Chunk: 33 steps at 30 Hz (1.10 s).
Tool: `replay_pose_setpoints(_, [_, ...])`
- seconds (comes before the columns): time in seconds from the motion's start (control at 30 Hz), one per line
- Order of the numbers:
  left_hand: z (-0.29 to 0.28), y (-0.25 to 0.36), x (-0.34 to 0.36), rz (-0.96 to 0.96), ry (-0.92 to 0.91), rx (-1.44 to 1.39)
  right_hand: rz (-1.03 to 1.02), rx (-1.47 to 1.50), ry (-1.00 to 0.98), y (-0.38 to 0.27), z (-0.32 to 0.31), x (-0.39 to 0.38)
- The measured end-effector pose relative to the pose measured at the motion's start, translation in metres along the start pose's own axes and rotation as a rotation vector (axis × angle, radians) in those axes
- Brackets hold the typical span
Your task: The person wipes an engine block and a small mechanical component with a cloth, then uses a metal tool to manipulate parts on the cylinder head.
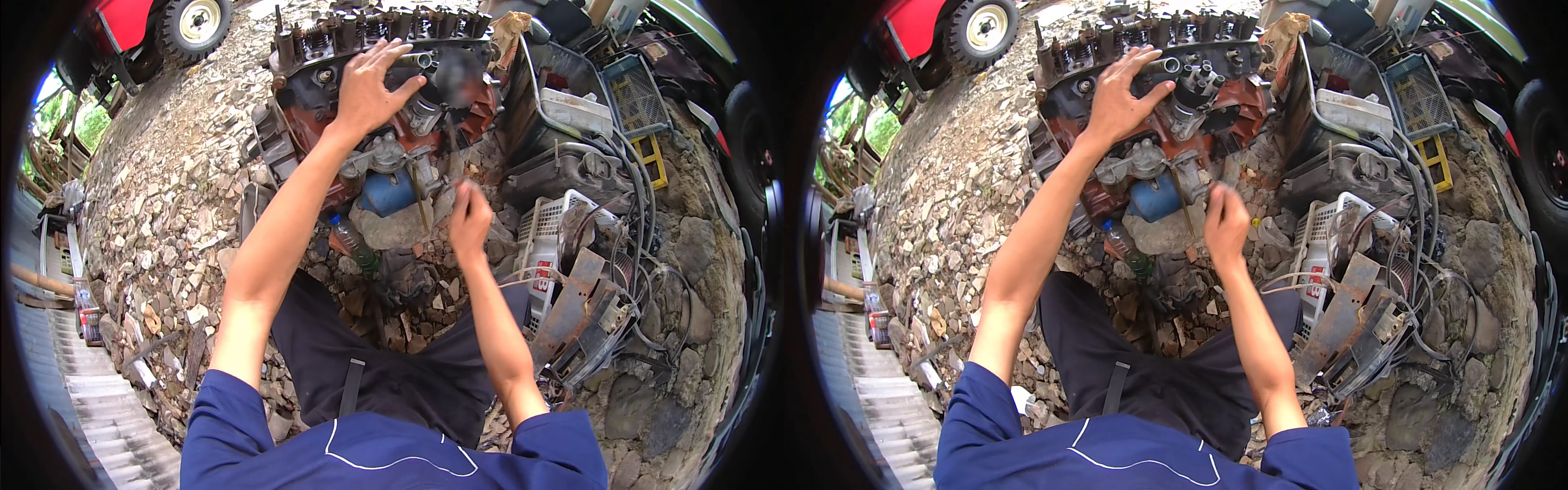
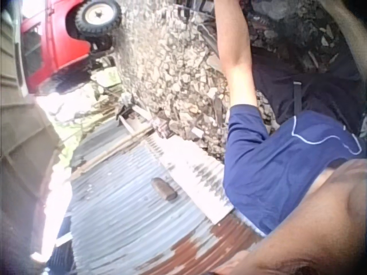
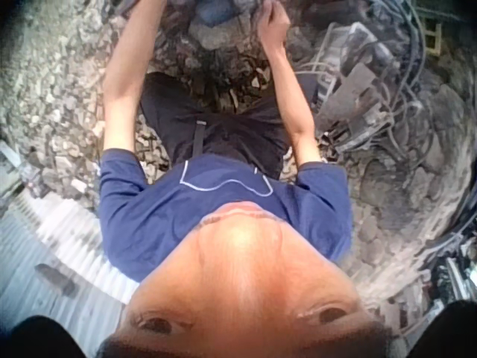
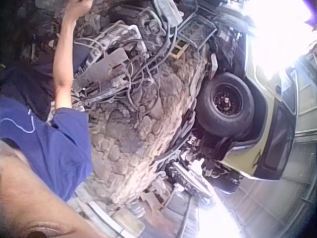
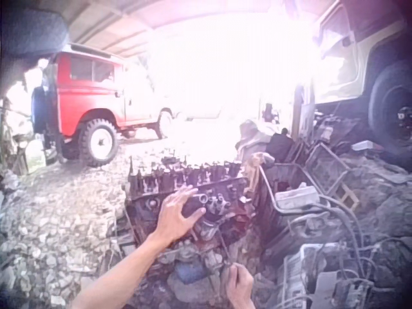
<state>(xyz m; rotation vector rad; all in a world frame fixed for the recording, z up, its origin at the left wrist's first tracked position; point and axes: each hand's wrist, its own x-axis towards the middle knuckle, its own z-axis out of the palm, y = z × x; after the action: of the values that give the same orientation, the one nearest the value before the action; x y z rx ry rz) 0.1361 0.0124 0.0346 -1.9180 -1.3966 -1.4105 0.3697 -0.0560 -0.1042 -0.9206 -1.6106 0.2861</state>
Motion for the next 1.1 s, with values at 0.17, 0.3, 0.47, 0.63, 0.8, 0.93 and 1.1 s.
replay_pose_setpoints(0.17, [0.006,0.024,0.013,-0.197,-0.14,-0.166,0.153,-0.241,-0.04,0.002,-0.015,0.08])
replay_pose_setpoints(0.3, [0.001,0.02,0.016,-0.217,-0.213,-0.162,0.084,-0.251,-0.09,-0.004,-0.022,0.108])
replay_pose_setpoints(0.47, [0.001,0.02,0.019,-0.182,-0.217,-0.151,-0.075,-0.3,-0.087,-0.001,-0.031,0.132])
replay_pose_setpoints(0.63, [0.002,0.017,0.014,-0.161,-0.183,-0.15,-0.152,-0.307,-0.164,0.008,-0.034,0.148])
replay_pose_setpoints(0.8, [0.002,0.017,0.016,-0.162,-0.194,-0.161,-0.215,-0.301,-0.175,0.022,-0.034,0.158])
replay_pose_setpoints(0.93, [-0.001,0.018,0.016,-0.19,-0.212,-0.182,-0.186,-0.285,-0.227,0.019,-0.031,0.158])
replay_pose_setpoints(1.1, [0.0,0.021,0.014,-0.174,-0.19,-0.21,-0.327,-0.226,-0.169,0.017,-0.021,0.171])
